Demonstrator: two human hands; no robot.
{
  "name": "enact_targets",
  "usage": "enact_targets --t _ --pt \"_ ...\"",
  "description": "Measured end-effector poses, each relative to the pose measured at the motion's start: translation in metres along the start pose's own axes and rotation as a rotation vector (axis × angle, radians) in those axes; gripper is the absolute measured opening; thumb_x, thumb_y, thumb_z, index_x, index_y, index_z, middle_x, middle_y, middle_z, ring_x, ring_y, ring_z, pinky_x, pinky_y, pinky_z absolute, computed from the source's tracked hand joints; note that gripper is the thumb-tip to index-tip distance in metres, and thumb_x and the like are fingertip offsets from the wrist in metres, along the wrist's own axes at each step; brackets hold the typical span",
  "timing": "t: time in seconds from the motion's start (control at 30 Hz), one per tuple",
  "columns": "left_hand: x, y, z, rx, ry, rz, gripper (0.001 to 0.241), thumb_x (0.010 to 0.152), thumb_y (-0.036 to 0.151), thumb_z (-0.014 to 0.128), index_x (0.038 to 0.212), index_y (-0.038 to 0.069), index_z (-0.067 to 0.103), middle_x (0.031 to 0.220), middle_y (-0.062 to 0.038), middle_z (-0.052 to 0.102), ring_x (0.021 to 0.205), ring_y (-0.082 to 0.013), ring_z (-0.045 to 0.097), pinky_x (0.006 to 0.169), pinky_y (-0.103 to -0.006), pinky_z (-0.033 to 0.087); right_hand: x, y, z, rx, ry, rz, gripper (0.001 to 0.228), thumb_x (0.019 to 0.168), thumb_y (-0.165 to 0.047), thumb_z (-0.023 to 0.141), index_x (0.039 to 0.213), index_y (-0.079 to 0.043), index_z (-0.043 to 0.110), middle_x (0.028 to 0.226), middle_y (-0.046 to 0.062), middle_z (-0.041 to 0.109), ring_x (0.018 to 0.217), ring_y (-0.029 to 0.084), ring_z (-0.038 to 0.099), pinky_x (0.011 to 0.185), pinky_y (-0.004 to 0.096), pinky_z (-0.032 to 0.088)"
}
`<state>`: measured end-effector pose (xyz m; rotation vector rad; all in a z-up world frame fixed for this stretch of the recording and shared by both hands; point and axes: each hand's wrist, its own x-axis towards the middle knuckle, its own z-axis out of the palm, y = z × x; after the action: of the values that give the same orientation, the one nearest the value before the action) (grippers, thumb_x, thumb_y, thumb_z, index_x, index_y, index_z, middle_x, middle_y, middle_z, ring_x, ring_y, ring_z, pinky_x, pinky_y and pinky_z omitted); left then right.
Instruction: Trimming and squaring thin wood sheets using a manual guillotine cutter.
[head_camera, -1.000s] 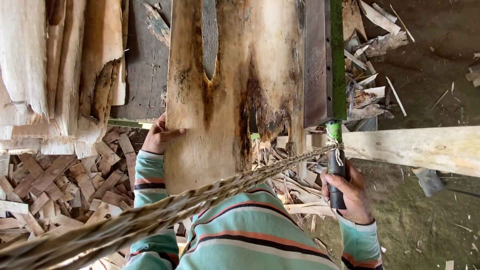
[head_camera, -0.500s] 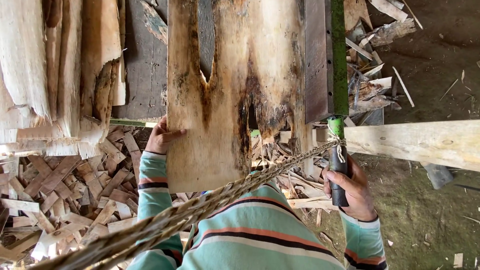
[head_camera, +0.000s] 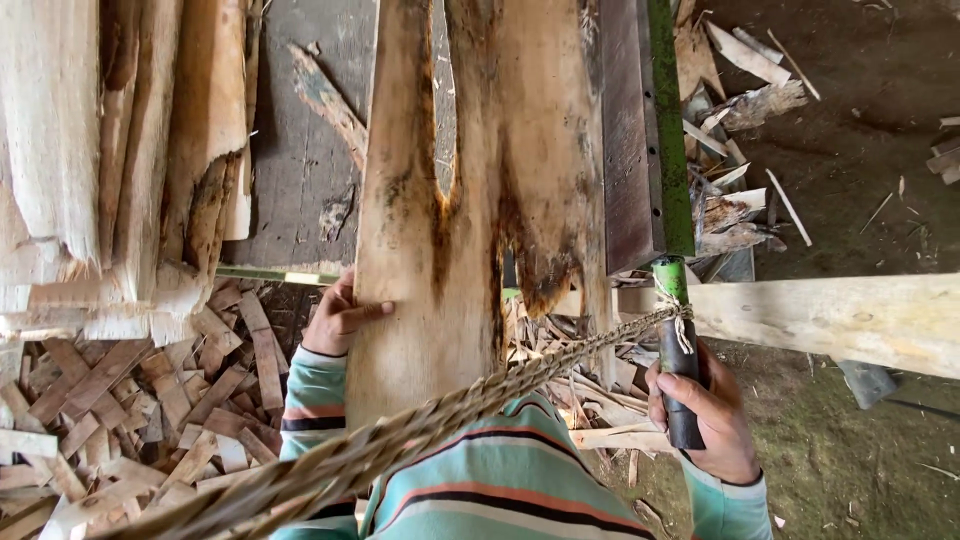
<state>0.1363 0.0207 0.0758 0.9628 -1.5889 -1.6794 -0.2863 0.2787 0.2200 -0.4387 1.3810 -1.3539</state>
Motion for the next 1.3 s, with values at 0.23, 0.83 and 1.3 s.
enact_targets --t 0.23,0.83,1.3 --pt "0.011 -0.042 0.016 -0.482 0.080 -0.222 0.055 0.082 -0.005 0.076 0.135 0.003 0.062 0.116 -0.012 0.074 0.105 -0.0231 0.072 0.099 -0.0380 0.059 -0.004 -0.010 0.003 -0.046 0.000 -0.007 0.056 0.083 -0.016 0.069 0.133 0.005 0.052 0.084 0.015 0.064 0.057 0.018 0.061 0.045 0.032 0.050" --pt "0.127 -0.109 0.041 -0.653 0.133 -0.240 0.057 0.096 0.011 0.060 0.151 0.001 0.047 0.129 -0.021 0.070 0.110 -0.0335 0.072 0.100 -0.0467 0.060 0.004 0.002 -0.008 -0.153 -0.015 0.052 0.061 0.081 -0.017 0.073 0.134 0.004 0.050 0.088 0.012 0.064 0.060 0.019 0.062 0.048 0.034 0.053" --pt "0.157 -0.135 0.055 -0.585 0.105 -0.159 0.070 0.080 -0.017 0.070 0.146 0.005 0.057 0.133 -0.011 0.068 0.117 -0.0261 0.067 0.103 -0.0410 0.059 0.000 -0.019 -0.004 -0.194 -0.017 0.067 0.075 0.079 -0.016 0.073 0.147 -0.002 0.045 0.089 0.013 0.066 0.060 0.019 0.063 0.048 0.035 0.056"
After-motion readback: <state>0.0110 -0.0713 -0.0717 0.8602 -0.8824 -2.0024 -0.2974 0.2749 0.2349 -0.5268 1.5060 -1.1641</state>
